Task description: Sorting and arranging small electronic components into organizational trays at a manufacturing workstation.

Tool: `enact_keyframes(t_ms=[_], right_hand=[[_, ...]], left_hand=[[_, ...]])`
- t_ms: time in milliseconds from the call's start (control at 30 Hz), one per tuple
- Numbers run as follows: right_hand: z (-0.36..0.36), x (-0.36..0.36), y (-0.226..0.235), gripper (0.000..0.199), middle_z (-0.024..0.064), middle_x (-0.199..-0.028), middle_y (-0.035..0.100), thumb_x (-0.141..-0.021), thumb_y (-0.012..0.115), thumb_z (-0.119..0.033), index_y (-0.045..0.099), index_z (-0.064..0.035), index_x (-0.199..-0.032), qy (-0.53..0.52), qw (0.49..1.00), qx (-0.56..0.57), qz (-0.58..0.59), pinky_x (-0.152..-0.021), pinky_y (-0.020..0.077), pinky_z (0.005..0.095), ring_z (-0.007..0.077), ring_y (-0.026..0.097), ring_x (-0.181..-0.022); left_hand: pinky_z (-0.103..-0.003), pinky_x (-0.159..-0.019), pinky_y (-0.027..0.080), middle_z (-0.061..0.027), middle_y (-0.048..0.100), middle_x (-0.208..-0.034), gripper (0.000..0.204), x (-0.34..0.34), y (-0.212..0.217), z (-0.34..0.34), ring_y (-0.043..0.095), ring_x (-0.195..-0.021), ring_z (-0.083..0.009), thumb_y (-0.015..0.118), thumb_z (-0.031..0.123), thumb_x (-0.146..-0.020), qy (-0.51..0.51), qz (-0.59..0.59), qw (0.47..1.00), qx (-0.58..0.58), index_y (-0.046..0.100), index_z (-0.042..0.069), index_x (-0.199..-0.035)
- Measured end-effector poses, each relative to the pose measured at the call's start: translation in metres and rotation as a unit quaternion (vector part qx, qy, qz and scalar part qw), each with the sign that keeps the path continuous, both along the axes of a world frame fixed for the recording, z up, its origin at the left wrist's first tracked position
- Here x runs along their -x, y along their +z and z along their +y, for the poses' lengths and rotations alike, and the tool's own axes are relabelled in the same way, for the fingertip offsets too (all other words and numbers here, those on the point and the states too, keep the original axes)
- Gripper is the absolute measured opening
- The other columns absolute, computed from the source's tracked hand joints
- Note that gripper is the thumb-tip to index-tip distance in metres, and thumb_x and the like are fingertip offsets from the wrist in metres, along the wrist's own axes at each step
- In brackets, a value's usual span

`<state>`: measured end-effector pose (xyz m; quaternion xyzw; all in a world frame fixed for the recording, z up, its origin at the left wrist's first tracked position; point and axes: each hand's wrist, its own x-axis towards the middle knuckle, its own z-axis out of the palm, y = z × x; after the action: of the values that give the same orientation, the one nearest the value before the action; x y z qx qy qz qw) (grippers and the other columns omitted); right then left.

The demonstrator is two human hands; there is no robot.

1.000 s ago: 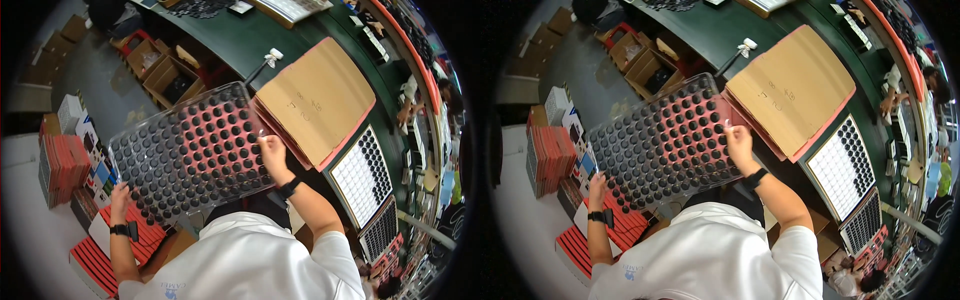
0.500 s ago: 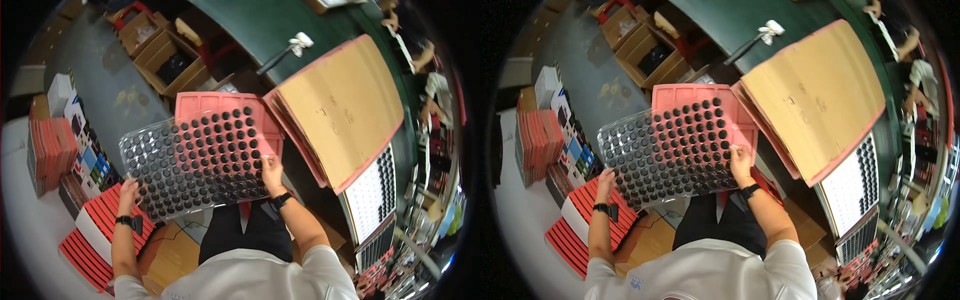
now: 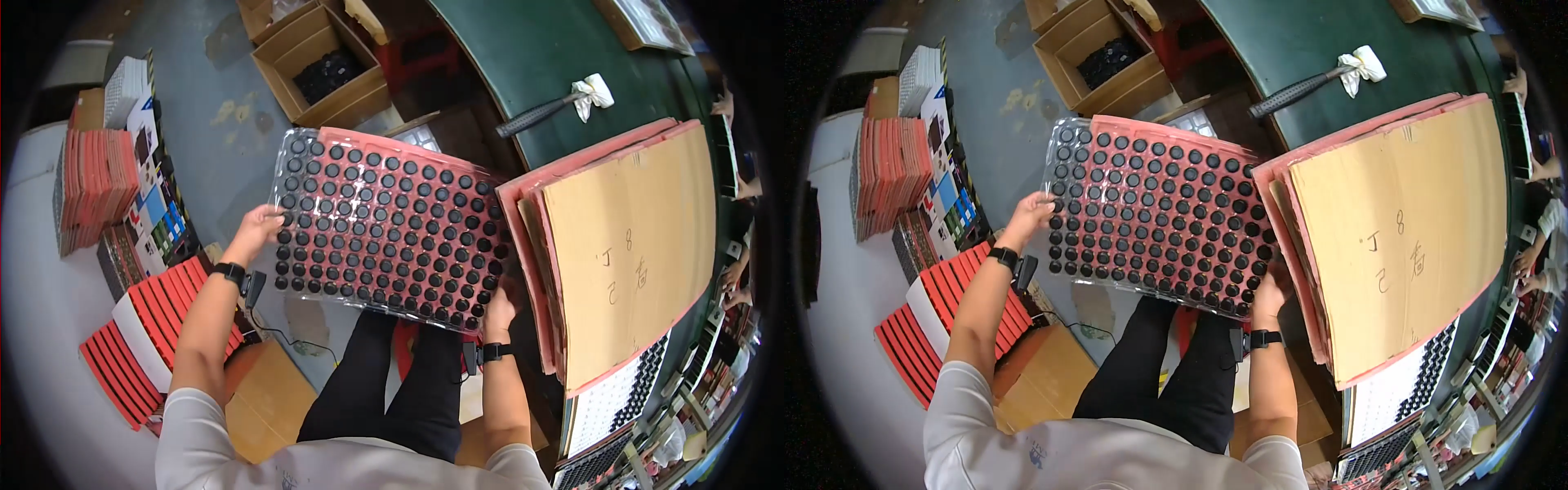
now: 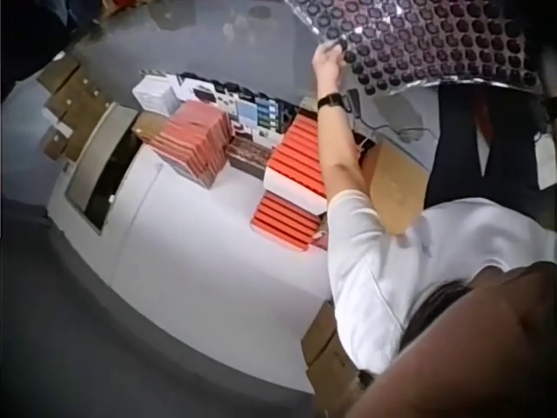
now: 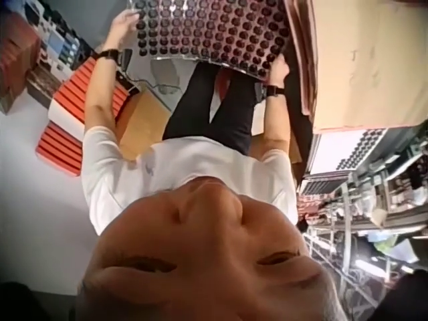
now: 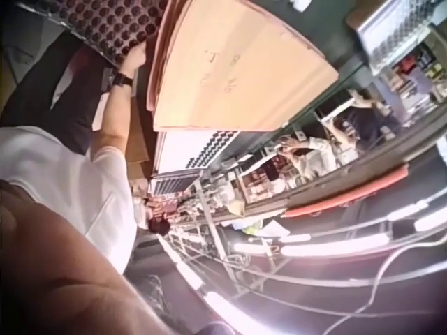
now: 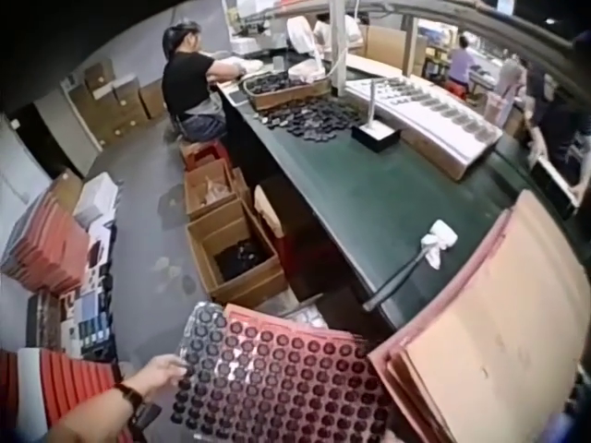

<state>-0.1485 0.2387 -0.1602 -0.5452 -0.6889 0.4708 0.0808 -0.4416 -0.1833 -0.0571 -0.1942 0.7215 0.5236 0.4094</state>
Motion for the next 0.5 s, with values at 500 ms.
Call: enact_keyframes(t_ms=[500], right_hand=[[-0.001, -0.007, -0.035, 0.024, 0.0061, -0.079, 0.061, -0.087, 0.063, -0.021, 0.061, 0.0028, -0.083, -0.007, 0.996, -0.076, 0.053, -0.071, 0.0455, 0.0297, 0.0133, 0.055, -0.075]], left_hand=[[-0.024, -0.062, 0.051, -0.0051, 0.067, -0.093, 0.026, 0.028, -0.037, 0.001, 0.065, -0.076, -0.0125, 0.058, 0.012, -0.088, -0.042, -0.023, 0.999, 0.008, 0.052, 0.005, -0.111]])
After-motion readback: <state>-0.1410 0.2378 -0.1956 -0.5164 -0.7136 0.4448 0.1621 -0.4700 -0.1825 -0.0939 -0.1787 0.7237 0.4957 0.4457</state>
